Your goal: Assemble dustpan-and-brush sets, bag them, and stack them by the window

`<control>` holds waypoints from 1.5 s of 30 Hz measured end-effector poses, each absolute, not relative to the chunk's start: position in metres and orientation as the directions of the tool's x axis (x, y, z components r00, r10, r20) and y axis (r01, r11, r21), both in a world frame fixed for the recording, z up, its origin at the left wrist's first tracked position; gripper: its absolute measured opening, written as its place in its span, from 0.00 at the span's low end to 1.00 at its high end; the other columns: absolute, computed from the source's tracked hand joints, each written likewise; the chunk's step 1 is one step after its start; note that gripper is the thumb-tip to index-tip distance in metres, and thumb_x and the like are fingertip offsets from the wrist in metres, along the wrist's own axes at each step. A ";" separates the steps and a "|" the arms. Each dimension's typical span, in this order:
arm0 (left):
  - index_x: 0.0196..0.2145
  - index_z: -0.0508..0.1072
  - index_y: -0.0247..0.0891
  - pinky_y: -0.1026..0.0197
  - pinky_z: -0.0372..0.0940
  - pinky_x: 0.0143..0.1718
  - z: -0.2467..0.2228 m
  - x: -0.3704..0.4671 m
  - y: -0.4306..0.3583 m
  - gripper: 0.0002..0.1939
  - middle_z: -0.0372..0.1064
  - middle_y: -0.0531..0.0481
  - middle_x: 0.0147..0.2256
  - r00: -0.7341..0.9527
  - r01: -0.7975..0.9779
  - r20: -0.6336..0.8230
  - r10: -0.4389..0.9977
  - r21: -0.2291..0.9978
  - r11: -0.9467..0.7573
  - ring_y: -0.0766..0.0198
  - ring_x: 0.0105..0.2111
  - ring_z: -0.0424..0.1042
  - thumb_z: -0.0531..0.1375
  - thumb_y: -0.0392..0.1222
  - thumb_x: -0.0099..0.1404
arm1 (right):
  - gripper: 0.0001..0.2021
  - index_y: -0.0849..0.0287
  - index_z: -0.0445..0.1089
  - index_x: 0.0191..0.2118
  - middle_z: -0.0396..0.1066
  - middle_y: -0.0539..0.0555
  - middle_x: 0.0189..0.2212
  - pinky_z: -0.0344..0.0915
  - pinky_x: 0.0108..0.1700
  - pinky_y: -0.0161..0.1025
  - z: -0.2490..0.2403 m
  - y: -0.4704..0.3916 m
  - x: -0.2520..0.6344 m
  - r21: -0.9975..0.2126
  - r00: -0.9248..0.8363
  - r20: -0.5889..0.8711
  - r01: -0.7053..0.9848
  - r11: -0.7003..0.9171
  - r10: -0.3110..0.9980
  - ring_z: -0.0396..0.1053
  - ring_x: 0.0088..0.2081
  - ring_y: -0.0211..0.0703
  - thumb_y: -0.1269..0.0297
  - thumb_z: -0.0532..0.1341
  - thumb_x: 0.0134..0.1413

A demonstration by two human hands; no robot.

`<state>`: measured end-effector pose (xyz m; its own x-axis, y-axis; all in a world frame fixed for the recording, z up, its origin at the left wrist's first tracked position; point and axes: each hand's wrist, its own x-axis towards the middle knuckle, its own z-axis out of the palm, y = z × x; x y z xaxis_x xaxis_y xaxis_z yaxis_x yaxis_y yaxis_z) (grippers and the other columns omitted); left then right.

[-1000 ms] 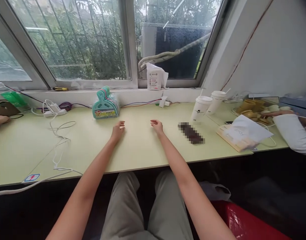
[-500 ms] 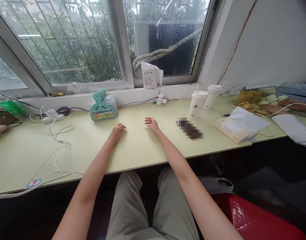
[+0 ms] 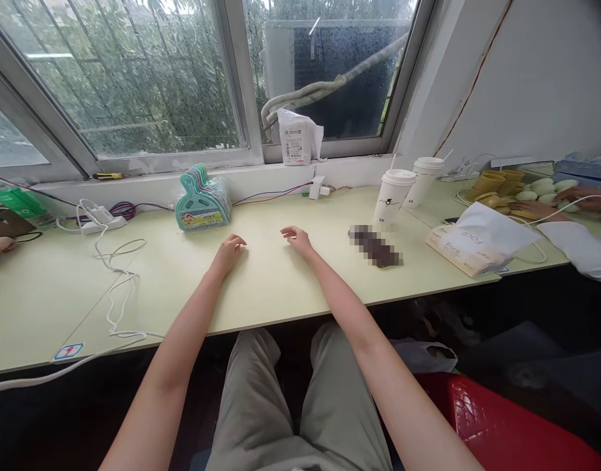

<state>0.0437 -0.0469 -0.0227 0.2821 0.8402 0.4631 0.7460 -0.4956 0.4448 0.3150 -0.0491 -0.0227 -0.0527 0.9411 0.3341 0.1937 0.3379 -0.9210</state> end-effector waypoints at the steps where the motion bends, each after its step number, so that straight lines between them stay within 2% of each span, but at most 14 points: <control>1: 0.35 0.74 0.38 0.56 0.66 0.48 -0.023 0.043 -0.047 0.14 0.68 0.44 0.43 0.287 0.739 0.470 0.835 0.446 -0.505 0.58 0.43 0.70 0.49 0.32 0.61 | 0.20 0.57 0.71 0.37 0.75 0.51 0.42 0.69 0.46 0.38 -0.023 -0.050 0.315 -0.918 -0.065 0.334 0.202 0.340 0.940 0.73 0.41 0.37 0.79 0.50 0.40; 8: 0.37 0.74 0.39 0.57 0.69 0.45 -0.027 0.042 -0.045 0.14 0.66 0.44 0.46 0.313 0.711 0.476 0.822 0.457 -0.535 0.58 0.46 0.69 0.51 0.31 0.58 | 0.20 0.58 0.72 0.38 0.75 0.53 0.43 0.68 0.46 0.39 -0.022 -0.052 0.314 -0.913 -0.082 0.332 0.225 0.341 0.940 0.73 0.42 0.39 0.80 0.49 0.42; 12: 0.36 0.74 0.38 0.57 0.69 0.44 -0.025 0.044 -0.047 0.14 0.66 0.44 0.46 0.301 0.723 0.470 0.830 0.455 -0.520 0.58 0.44 0.69 0.51 0.31 0.57 | 0.18 0.58 0.72 0.37 0.75 0.52 0.43 0.69 0.42 0.37 -0.020 -0.053 0.313 -0.928 -0.073 0.304 0.201 0.313 0.950 0.73 0.39 0.38 0.79 0.50 0.44; 17: 0.35 0.74 0.39 0.56 0.68 0.45 -0.023 0.044 -0.049 0.14 0.67 0.44 0.45 0.290 0.745 0.468 0.835 0.437 -0.504 0.57 0.43 0.70 0.51 0.31 0.57 | 0.10 0.56 0.73 0.35 0.76 0.51 0.40 0.69 0.45 0.39 -0.020 -0.050 0.312 -0.908 -0.041 0.333 0.253 0.332 0.942 0.72 0.36 0.37 0.73 0.57 0.48; 21: 0.36 0.73 0.40 0.56 0.68 0.44 -0.022 0.044 -0.050 0.12 0.66 0.44 0.46 0.290 0.725 0.478 0.829 0.456 -0.517 0.58 0.43 0.70 0.51 0.33 0.59 | 0.10 0.56 0.74 0.35 0.76 0.50 0.40 0.69 0.43 0.38 -0.022 -0.049 0.311 -0.913 -0.036 0.329 0.245 0.328 0.944 0.72 0.34 0.37 0.73 0.59 0.46; 28: 0.39 0.74 0.41 0.52 0.64 0.51 -0.015 0.044 -0.058 0.16 0.64 0.43 0.49 0.289 0.753 0.498 0.818 0.409 -0.516 0.55 0.49 0.69 0.50 0.31 0.60 | 0.11 0.55 0.74 0.35 0.75 0.50 0.42 0.69 0.41 0.37 -0.024 -0.052 0.311 -0.916 -0.048 0.340 0.210 0.342 0.939 0.74 0.36 0.38 0.72 0.59 0.45; 32: 0.38 0.75 0.42 0.53 0.66 0.47 -0.014 0.047 -0.063 0.17 0.66 0.42 0.48 0.267 0.772 0.484 0.833 0.410 -0.486 0.54 0.47 0.70 0.50 0.30 0.58 | 0.12 0.55 0.73 0.35 0.75 0.50 0.42 0.68 0.38 0.36 -0.020 -0.057 0.311 -0.922 -0.052 0.315 0.220 0.319 0.948 0.74 0.35 0.39 0.73 0.57 0.45; 37: 0.35 0.75 0.43 0.54 0.67 0.43 -0.011 0.044 -0.065 0.16 0.69 0.44 0.46 0.253 0.797 0.481 0.839 0.387 -0.463 0.54 0.43 0.72 0.51 0.30 0.56 | 0.09 0.55 0.74 0.33 0.76 0.50 0.39 0.68 0.39 0.37 -0.017 -0.058 0.310 -0.916 -0.018 0.335 0.227 0.330 0.942 0.72 0.33 0.38 0.71 0.58 0.46; 39: 0.33 0.74 0.43 0.53 0.67 0.47 -0.008 0.027 -0.057 0.16 0.70 0.45 0.46 0.192 0.810 0.543 0.818 0.382 -0.444 0.55 0.43 0.72 0.49 0.30 0.57 | 0.07 0.55 0.74 0.32 0.76 0.51 0.35 0.68 0.39 0.38 -0.020 -0.055 0.309 -0.907 0.012 0.349 0.256 0.335 0.937 0.71 0.32 0.39 0.68 0.60 0.44; 42: 0.30 0.73 0.42 0.51 0.64 0.52 -0.001 -0.023 -0.035 0.13 0.71 0.44 0.44 -0.037 0.825 0.637 0.770 0.454 -0.336 0.54 0.44 0.72 0.50 0.31 0.57 | 0.09 0.54 0.75 0.33 0.76 0.51 0.34 0.68 0.38 0.39 -0.026 -0.048 0.308 -0.902 0.012 0.358 0.264 0.343 0.933 0.69 0.30 0.39 0.68 0.59 0.46; 45: 0.36 0.72 0.39 0.48 0.64 0.51 0.006 -0.085 -0.013 0.10 0.70 0.41 0.43 -0.358 0.788 0.542 0.760 0.612 -0.065 0.52 0.42 0.72 0.55 0.35 0.56 | 0.15 0.53 0.75 0.35 0.74 0.52 0.37 0.68 0.40 0.39 -0.032 -0.045 0.306 -0.883 -0.001 0.396 0.273 0.381 0.918 0.69 0.33 0.41 0.72 0.53 0.46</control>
<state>-0.0850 -0.0133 0.0060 -0.3582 0.7603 0.5419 0.7881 -0.0650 0.6121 0.3060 -0.0449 -0.0324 -0.0014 0.9183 0.3958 0.2731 0.3812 -0.8832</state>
